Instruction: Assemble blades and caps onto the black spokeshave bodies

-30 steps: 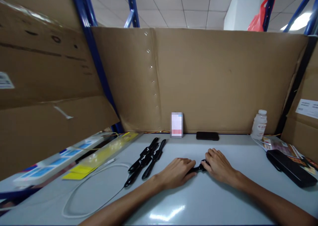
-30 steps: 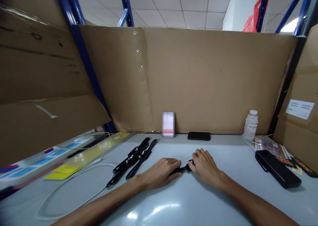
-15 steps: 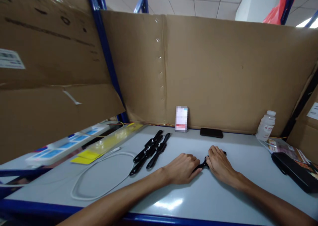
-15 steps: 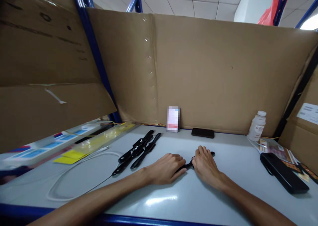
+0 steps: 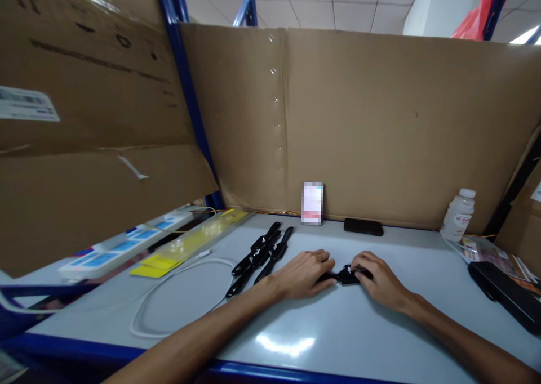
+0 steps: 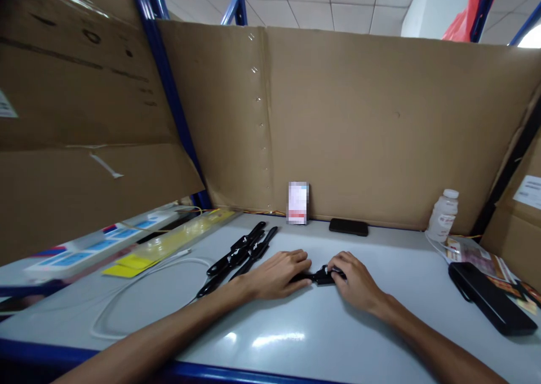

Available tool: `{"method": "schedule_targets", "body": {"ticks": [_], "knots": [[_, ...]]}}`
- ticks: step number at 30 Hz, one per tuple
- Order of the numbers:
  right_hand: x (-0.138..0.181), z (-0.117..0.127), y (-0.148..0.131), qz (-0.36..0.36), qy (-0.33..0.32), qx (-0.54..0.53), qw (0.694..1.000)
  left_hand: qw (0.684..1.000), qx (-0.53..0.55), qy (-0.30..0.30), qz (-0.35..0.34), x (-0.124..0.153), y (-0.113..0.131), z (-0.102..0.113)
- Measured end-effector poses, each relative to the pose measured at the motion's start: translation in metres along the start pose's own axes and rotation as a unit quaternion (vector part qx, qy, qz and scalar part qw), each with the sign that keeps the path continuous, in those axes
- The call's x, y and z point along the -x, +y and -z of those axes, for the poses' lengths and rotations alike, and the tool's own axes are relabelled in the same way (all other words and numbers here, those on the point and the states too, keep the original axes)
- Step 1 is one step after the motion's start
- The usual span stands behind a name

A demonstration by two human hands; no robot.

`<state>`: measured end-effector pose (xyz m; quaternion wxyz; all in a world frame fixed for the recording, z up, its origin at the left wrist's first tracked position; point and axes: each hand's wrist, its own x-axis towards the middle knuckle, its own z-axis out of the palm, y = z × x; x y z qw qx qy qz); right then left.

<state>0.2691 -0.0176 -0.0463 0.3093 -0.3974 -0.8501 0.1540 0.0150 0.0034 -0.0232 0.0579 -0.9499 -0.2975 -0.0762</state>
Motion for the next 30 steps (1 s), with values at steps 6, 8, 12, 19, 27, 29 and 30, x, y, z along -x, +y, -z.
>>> {"method": "schedule_targets", "body": {"ticks": [6,8,12,19,27,29,30], "knots": [[-0.002,-0.007,-0.009,-0.004,-0.005,-0.016,1.0,0.998,0.054,0.024,0.0,-0.008,0.012,-0.011],[-0.003,-0.007,-0.008,-0.013,0.005,-0.021,1.0,0.998,0.057,0.017,0.009,-0.008,0.013,-0.012],[-0.005,-0.002,-0.004,-0.005,-0.002,-0.031,1.0,0.998,0.058,0.003,0.016,-0.008,0.012,-0.01],[-0.009,0.005,0.016,-0.018,0.017,-0.004,1.0,0.995,0.091,0.013,0.026,-0.01,0.011,-0.012],[-0.086,0.009,0.018,0.016,0.046,0.27,0.962,0.993,0.112,0.038,0.004,-0.006,0.008,-0.014],[-0.115,0.009,0.008,0.019,0.031,0.322,0.946,0.991,0.127,0.037,0.007,-0.005,0.007,-0.015],[-0.129,0.008,0.004,0.019,0.033,0.325,0.945,0.99,0.134,0.036,0.007,-0.005,0.007,-0.015]]}}
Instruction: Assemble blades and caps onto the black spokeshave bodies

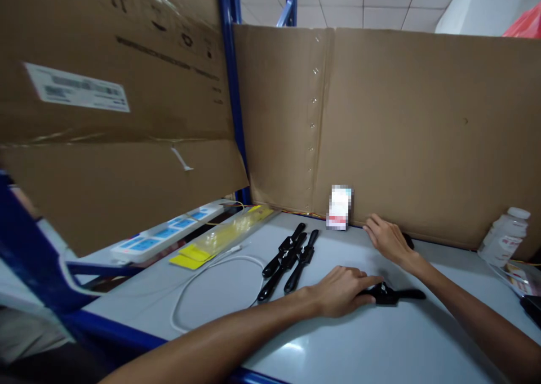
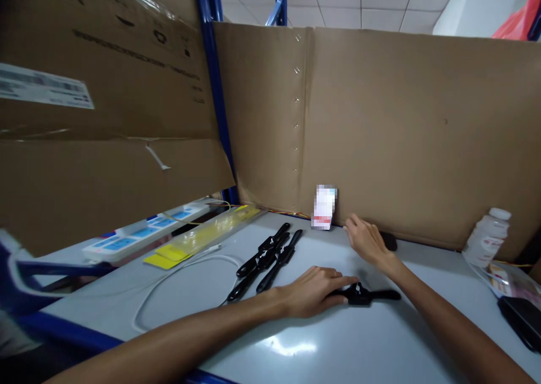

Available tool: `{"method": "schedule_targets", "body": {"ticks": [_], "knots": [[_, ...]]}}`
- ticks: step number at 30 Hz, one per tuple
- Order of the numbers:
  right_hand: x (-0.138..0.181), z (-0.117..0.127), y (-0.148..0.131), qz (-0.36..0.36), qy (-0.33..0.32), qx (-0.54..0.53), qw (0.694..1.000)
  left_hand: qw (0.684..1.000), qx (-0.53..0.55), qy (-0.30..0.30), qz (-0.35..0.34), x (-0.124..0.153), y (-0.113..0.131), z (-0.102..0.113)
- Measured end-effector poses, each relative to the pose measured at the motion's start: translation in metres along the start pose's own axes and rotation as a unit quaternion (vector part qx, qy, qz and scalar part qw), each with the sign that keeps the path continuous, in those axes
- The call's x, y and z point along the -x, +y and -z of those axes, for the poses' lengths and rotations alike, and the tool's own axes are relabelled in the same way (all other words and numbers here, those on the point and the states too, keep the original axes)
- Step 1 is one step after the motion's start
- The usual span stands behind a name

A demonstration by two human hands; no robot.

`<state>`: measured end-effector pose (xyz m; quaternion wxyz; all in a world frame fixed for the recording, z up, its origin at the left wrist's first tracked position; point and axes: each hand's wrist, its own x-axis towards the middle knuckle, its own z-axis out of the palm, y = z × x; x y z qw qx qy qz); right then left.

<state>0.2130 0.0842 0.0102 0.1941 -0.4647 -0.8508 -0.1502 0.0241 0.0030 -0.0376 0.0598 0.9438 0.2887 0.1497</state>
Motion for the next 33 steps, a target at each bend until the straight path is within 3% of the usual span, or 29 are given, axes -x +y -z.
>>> {"method": "schedule_targets", "body": {"ticks": [4,8,14,23,33], "knots": [[-0.05,0.001,-0.01,0.014,-0.017,0.038,0.999,1.0,0.012,-0.004,-0.005,0.001,-0.002,-0.001],[-0.076,-0.006,-0.014,0.022,-0.022,0.021,0.999,1.0,0.012,-0.015,-0.01,0.002,-0.001,0.0],[-0.072,-0.024,-0.01,0.018,-0.005,-0.039,0.999,1.0,0.01,-0.022,-0.015,0.002,0.001,0.005],[-0.102,-0.05,0.012,-0.076,0.138,-0.188,0.969,1.0,0.011,-0.013,-0.017,0.002,0.0,0.003],[-0.113,-0.065,0.011,-0.083,0.18,-0.283,0.939,0.999,0.006,-0.029,-0.013,0.003,0.002,0.007]]}}
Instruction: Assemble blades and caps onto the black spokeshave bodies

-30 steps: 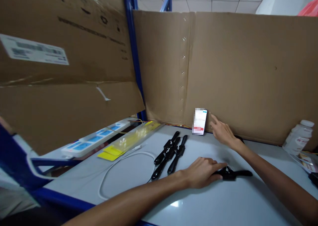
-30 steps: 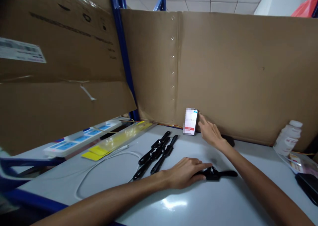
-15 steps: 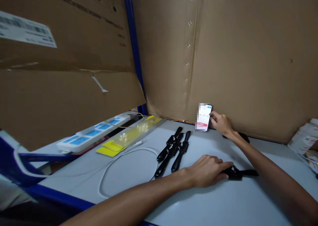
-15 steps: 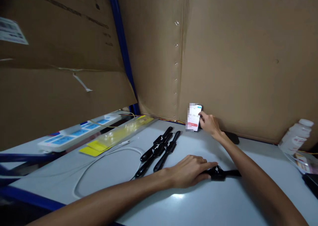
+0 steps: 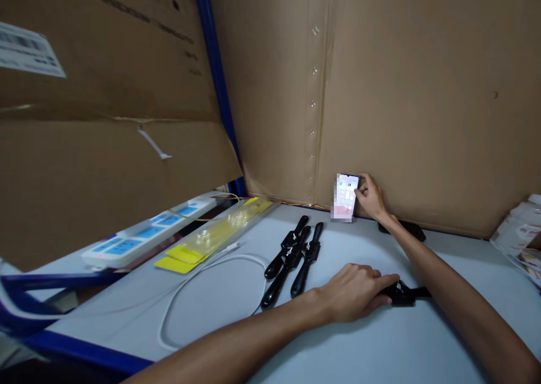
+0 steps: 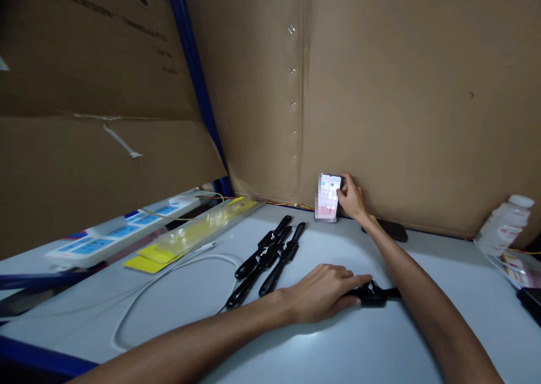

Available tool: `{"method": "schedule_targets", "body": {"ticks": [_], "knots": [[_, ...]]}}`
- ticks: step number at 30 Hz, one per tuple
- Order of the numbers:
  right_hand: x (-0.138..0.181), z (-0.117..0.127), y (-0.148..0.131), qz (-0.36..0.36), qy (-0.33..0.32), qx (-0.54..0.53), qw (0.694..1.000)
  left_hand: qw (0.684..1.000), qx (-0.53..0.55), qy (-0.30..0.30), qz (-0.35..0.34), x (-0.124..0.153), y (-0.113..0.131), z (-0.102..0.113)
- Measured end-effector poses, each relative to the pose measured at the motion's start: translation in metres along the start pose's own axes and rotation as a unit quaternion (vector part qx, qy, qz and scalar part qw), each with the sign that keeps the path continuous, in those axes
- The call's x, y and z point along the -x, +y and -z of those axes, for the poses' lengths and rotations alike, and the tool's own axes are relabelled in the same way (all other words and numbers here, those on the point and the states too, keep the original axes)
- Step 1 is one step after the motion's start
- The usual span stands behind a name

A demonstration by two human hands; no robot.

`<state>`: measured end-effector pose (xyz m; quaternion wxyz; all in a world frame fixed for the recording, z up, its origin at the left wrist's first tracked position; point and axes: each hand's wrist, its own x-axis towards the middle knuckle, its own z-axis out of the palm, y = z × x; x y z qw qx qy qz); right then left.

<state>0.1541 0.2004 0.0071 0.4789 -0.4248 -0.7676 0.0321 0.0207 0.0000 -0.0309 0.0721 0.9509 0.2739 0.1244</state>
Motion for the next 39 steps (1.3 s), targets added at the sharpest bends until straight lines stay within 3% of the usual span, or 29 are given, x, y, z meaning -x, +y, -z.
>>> {"method": "schedule_targets", "body": {"ticks": [15,35,39], "knots": [[-0.003,-0.007,0.004,0.005,0.017,-0.03,0.999,1.0,-0.005,0.001,-0.004,0.0,0.0,-0.002],[0.003,-0.007,0.004,-0.019,-0.016,-0.004,1.0,1.0,0.012,0.006,-0.008,0.001,-0.003,-0.005],[0.012,-0.007,0.001,-0.038,0.011,0.003,0.999,1.0,0.015,-0.005,0.002,0.0,-0.003,-0.002]]}}
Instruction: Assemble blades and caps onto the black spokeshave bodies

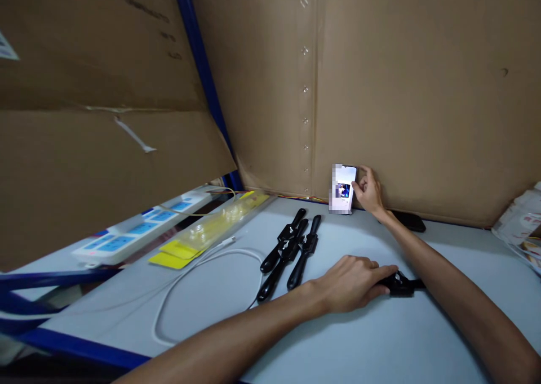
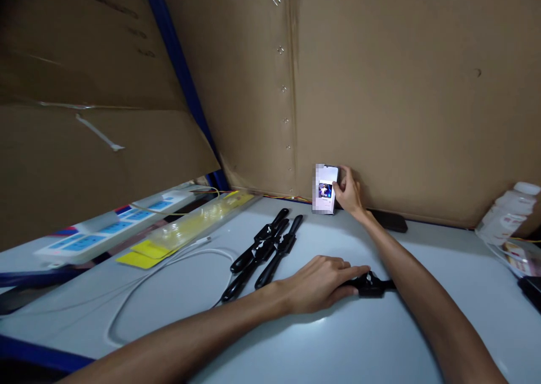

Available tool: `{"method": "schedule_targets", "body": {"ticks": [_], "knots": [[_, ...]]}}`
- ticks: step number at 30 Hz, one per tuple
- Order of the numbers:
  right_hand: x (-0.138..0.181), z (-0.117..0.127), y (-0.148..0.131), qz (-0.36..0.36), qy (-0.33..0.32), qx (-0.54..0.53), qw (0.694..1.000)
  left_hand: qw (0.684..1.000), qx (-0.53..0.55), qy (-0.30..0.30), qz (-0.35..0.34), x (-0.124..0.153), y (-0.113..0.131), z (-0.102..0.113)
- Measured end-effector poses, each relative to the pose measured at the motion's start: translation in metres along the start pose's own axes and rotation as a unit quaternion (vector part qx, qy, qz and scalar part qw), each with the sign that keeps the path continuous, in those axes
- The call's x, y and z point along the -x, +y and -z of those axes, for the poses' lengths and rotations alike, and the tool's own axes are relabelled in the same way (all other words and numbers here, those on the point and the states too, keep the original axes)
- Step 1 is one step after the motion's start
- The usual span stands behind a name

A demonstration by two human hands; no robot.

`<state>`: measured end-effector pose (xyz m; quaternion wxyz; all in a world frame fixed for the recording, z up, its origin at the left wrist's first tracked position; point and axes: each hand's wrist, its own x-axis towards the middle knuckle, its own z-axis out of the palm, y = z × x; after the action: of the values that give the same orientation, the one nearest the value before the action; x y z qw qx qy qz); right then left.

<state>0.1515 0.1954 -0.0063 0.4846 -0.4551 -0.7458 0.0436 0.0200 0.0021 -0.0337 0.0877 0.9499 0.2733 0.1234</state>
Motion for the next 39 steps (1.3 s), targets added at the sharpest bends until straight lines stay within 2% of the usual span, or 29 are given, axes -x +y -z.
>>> {"method": "schedule_targets", "body": {"ticks": [3,9,12,30,39], "knots": [[0.011,-0.003,0.004,-0.033,0.003,0.011,0.999,1.0,0.002,-0.009,-0.002,-0.001,0.001,0.002],[0.038,-0.015,0.019,-0.07,-0.114,0.045,0.99,1.0,-0.007,-0.012,-0.001,-0.002,0.002,0.003],[0.047,-0.021,0.021,-0.08,-0.146,0.07,0.983,1.0,-0.01,-0.013,-0.002,-0.002,0.002,0.003],[0.048,-0.023,0.013,-0.083,-0.171,0.157,0.969,0.999,-0.036,-0.001,-0.01,0.0,0.001,0.002],[0.047,-0.022,0.013,-0.085,-0.173,0.165,0.967,0.999,-0.034,-0.024,0.006,-0.002,0.005,0.007]]}}
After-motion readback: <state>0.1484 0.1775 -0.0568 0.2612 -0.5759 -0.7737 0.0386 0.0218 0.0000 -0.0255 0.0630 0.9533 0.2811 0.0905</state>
